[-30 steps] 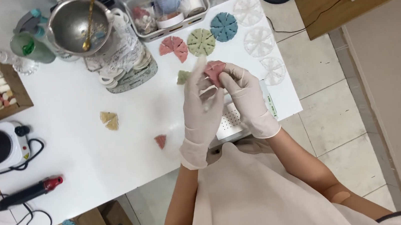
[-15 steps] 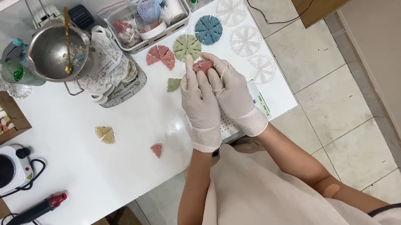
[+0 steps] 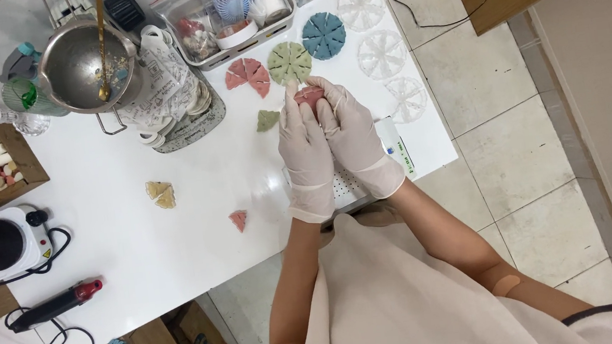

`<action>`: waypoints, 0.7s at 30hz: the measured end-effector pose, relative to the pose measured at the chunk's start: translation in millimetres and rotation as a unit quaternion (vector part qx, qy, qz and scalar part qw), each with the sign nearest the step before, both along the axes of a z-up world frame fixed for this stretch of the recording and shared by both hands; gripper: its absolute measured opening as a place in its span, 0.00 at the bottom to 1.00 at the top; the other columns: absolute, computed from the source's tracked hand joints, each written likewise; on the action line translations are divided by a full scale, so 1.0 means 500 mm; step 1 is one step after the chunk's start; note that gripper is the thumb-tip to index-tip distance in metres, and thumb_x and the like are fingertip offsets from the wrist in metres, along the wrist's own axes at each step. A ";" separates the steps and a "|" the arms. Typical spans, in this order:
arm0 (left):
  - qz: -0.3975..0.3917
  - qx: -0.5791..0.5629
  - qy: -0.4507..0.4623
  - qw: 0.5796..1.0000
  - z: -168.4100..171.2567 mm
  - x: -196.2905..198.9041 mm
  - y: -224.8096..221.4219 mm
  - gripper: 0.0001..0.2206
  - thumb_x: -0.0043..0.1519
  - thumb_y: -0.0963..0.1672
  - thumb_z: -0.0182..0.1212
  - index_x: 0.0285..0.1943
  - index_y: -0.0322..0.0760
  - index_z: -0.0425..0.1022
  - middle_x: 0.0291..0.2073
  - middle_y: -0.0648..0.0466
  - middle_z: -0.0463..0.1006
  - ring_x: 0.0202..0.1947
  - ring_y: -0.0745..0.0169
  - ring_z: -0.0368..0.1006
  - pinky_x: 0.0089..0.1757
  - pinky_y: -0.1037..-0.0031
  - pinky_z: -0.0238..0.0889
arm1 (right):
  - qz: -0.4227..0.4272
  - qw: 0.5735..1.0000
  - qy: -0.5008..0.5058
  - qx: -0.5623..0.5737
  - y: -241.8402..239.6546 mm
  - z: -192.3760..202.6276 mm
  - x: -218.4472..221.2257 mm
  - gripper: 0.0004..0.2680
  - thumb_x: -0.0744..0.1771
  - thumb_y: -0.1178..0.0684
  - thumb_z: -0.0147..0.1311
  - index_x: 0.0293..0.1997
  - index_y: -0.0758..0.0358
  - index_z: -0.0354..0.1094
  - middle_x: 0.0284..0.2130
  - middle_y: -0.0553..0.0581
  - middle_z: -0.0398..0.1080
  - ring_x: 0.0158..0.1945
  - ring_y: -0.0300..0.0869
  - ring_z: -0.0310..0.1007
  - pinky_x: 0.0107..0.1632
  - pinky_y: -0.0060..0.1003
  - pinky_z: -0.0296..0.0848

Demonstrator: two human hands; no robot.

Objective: The recorder is assembling decorative wax pieces and placing them onto a grid-like machine, likely for candle production.

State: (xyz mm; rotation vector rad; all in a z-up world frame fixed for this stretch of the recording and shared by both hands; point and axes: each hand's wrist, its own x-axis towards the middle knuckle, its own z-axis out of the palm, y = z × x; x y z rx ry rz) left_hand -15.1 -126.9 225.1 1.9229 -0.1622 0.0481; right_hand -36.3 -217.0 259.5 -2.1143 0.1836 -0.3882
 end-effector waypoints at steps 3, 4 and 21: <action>0.017 -0.031 0.017 0.999 0.029 -0.001 0.000 0.19 0.73 0.44 0.46 0.74 0.36 0.64 0.61 0.43 0.75 0.57 0.46 0.74 0.56 0.63 0.67 | 0.000 1.000 -0.008 0.021 0.009 0.021 0.003 0.13 0.73 0.61 0.47 0.67 0.64 0.64 0.48 0.63 0.73 0.47 0.50 0.77 0.51 0.39 0.75; 0.016 -0.031 0.016 0.999 0.027 -0.001 -0.005 0.19 0.73 0.44 0.46 0.74 0.36 0.64 0.61 0.43 0.75 0.57 0.46 0.74 0.56 0.63 0.67 | 0.000 1.000 -0.009 0.022 0.008 0.024 0.005 0.13 0.73 0.61 0.47 0.67 0.64 0.64 0.48 0.63 0.73 0.47 0.50 0.77 0.51 0.39 0.75; 0.051 -0.036 0.008 0.998 -0.003 0.000 -0.016 0.23 0.72 0.43 0.50 0.78 0.40 0.59 0.55 0.44 0.79 0.53 0.49 0.77 0.51 0.66 0.69 | 0.005 0.999 -0.024 0.032 0.003 0.019 0.013 0.12 0.73 0.60 0.47 0.65 0.59 0.66 0.46 0.61 0.75 0.47 0.48 0.79 0.50 0.37 0.76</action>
